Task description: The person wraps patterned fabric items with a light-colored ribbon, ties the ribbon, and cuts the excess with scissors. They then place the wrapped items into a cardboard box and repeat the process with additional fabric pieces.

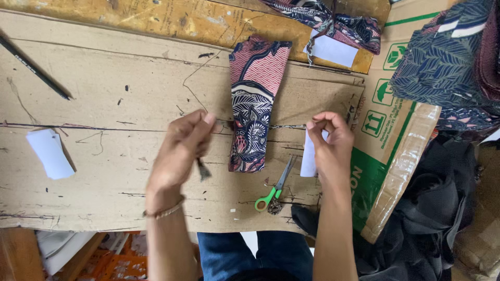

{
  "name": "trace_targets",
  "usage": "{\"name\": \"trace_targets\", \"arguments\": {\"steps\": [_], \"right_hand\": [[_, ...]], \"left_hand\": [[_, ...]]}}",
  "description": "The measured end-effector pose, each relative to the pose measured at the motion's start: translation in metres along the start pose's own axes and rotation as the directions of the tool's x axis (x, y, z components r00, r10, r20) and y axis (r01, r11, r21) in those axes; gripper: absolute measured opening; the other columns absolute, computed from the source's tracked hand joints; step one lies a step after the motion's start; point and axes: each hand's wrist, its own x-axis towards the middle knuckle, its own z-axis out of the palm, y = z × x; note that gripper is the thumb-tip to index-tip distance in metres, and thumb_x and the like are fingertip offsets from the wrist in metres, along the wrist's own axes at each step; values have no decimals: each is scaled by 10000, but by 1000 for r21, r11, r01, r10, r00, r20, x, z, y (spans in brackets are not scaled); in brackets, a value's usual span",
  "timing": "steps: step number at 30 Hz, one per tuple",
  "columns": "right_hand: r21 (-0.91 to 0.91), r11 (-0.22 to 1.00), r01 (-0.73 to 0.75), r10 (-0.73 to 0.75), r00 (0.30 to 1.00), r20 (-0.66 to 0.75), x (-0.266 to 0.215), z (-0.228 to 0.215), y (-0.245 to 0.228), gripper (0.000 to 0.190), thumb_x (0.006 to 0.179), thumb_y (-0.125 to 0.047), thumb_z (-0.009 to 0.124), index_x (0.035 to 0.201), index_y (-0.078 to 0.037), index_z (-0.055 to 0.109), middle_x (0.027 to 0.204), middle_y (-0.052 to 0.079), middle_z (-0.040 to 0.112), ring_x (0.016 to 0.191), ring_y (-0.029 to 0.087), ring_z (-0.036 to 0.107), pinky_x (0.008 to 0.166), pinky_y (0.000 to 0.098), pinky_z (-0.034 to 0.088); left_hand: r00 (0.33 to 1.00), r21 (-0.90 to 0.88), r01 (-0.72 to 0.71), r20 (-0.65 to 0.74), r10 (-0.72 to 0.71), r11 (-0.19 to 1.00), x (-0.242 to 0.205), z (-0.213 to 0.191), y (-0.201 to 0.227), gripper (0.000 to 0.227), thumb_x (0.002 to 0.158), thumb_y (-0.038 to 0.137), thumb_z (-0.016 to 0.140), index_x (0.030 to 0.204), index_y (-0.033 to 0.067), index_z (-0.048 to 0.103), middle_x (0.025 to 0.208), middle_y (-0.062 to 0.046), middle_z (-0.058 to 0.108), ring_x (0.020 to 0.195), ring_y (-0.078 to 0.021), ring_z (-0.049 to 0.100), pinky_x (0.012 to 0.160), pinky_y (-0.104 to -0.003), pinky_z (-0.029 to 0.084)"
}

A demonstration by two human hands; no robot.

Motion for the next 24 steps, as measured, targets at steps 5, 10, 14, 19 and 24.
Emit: {"name": "trace_targets", "arguments": {"steps": [5, 10, 14, 19, 24], "right_hand": [[-47, 996, -71, 68, 995, -75, 24, 19, -17, 149, 945, 49, 678, 1035, -43, 603, 863, 17, 621, 720, 94, 580, 591, 273, 513], [30, 994, -107, 109, 993, -42, 15, 18, -37, 167, 923, 2, 712, 1032, -61, 603, 864, -4, 607, 725, 71, 581, 577, 274, 561], [35, 994, -108, 97, 967, 235, -4, 7, -79, 203, 897, -58, 769, 1012, -56, 602, 856, -5, 600, 716, 82, 563, 578, 254, 462], [-244, 955, 169, 37, 748, 662, 0, 25, -121, 155, 913, -112, 762, 1003, -54, 651, 828, -10, 649, 729, 68, 590, 616, 244, 490], [-186, 941, 282, -30, 617, 787, 18, 58, -131, 121, 970, -148, 727, 1008, -52, 664, 834, 11, 700, 715, 81, 613, 632, 249, 509]], "left_hand": [[947, -456, -165, -323, 10, 875, 29, 37, 4, 225, 1107, 223, 552, 1039, 54, 683, 688, 59, 421, 565, -44, 288, 499, -224, 234], [936, -400, -189, -348, 42, 897, 14, 51, 6, 257, 1065, 250, 524, 1057, 76, 713, 650, 59, 456, 519, -34, 303, 458, -213, 219], [940, -33, -187, -298, 169, 982, -6, 76, 4, 276, 1099, 265, 570, 1080, 58, 752, 645, 50, 540, 576, -54, 456, 530, -231, 350], [824, 446, -365, -254, 506, 817, -18, 129, -18, 188, 1004, 65, 553, 1131, -26, 658, 883, -38, 738, 795, -117, 665, 692, -288, 543], [817, 251, -400, -340, 467, 882, -15, 135, -49, 145, 1005, 124, 601, 970, -15, 620, 860, -77, 673, 777, -172, 637, 684, -308, 534]]}}
